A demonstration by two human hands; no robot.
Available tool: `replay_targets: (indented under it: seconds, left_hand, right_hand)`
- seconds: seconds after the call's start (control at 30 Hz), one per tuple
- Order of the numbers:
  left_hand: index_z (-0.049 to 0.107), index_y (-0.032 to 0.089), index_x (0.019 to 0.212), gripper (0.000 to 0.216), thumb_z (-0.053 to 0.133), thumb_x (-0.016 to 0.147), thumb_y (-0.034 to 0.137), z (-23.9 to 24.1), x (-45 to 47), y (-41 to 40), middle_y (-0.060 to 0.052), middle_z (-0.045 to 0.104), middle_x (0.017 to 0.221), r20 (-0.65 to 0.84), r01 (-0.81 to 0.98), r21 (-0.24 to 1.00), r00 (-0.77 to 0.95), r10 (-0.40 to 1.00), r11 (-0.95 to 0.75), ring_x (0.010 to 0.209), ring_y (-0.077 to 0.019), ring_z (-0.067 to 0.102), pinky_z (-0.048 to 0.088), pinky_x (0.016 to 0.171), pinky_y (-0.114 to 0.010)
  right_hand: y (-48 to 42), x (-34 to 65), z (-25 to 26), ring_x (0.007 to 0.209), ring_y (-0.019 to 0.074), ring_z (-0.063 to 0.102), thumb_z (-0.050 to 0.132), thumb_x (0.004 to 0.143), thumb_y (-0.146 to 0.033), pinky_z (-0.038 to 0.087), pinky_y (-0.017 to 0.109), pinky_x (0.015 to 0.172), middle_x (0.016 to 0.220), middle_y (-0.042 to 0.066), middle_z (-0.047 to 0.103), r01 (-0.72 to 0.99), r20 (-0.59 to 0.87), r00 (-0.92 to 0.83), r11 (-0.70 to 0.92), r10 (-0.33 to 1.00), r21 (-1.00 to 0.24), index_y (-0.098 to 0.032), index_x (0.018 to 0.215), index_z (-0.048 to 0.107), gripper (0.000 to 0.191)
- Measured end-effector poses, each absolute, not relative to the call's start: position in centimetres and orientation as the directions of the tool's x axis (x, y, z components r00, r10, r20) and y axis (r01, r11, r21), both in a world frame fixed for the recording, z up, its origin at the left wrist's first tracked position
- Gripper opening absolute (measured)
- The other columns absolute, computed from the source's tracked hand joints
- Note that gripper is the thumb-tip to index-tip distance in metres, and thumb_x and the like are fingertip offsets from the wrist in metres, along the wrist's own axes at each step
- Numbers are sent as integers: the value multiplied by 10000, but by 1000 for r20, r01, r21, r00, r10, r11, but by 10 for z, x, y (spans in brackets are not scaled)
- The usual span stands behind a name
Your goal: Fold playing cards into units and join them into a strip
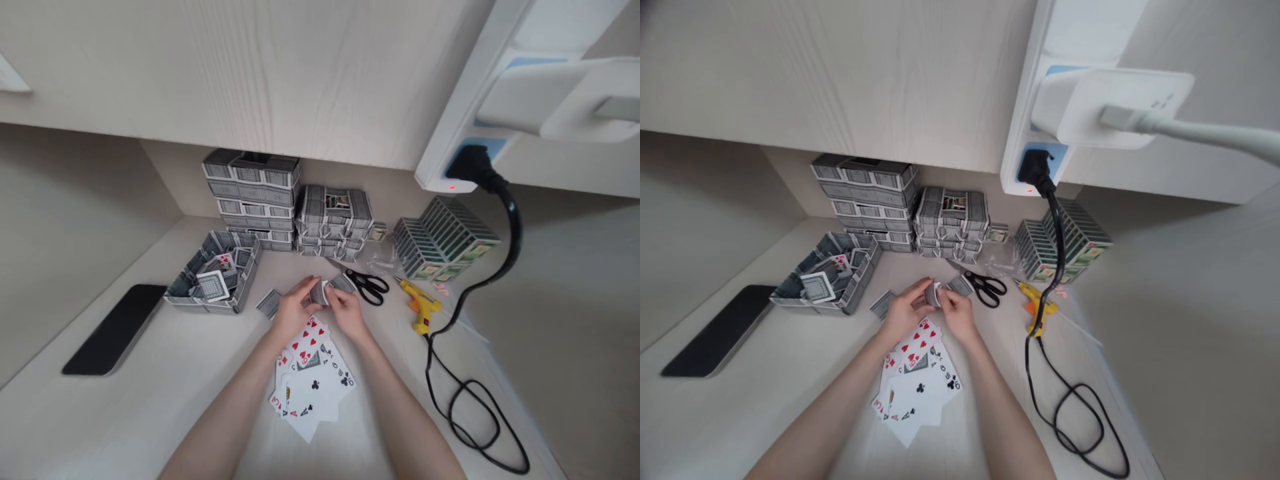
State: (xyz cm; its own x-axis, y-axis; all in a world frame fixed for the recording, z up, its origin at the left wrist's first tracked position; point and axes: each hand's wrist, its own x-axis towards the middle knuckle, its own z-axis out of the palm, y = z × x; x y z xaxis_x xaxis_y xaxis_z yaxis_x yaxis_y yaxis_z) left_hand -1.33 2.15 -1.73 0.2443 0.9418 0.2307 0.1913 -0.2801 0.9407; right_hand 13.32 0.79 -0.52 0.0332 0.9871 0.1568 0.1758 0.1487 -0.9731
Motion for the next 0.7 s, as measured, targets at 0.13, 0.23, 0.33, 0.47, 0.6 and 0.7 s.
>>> replay_targets:
  seconds: [0.13,0.23,0.33,0.47,0.6,0.7]
  left_hand:
    - [478,285,1227,581,621,687,130,-18,-13,22,-44,437,1321,260,256,907,284,923,-334,1183,-219,451,418,979,-390]
    - [485,292,1220,574,617,692,110,-16,-12,22,-49,455,1291,312,333,855,284,907,-398,1181,-216,445,413,978,-390]
    - [499,306,1201,573,624,683,94,-10,-12,21,-41,476,1248,359,412,802,247,900,-433,1132,-208,479,419,961,-387]
    - [498,313,1199,569,597,693,72,-6,-13,19,-33,480,1203,396,476,754,220,891,-452,1054,-185,520,435,930,-364]
    - [488,310,1211,576,572,701,55,-8,-13,19,-35,465,1182,391,508,738,214,895,-444,917,-146,563,464,875,-329]
    - [477,314,1221,586,551,707,44,-10,-11,17,-32,450,1172,386,529,724,222,896,-443,873,-132,560,460,877,-328]
  right_hand:
    - [7,133,-8,597,156,513,462,790,-471,405,255,572,630,5,591,252,224,80,198,971,-947,-165,667,643,376]
    - [5,132,-7,576,153,505,452,802,-468,406,262,568,607,7,586,293,261,97,223,960,-930,-177,668,643,372]
    - [3,132,-6,476,138,461,416,816,-494,394,260,503,482,-11,511,245,193,94,165,977,-955,-181,660,641,416]
    - [3,129,-9,534,161,536,513,772,-451,445,273,525,619,10,611,167,155,2,152,988,-974,-193,1000,631,365]
    - [3,127,-13,660,188,591,512,768,-369,479,300,607,818,44,663,211,198,-20,198,980,-957,-194,1093,585,376]
    - [3,128,-14,595,173,561,504,765,-357,458,277,567,684,20,640,267,218,-14,214,976,-940,-189,972,624,292]
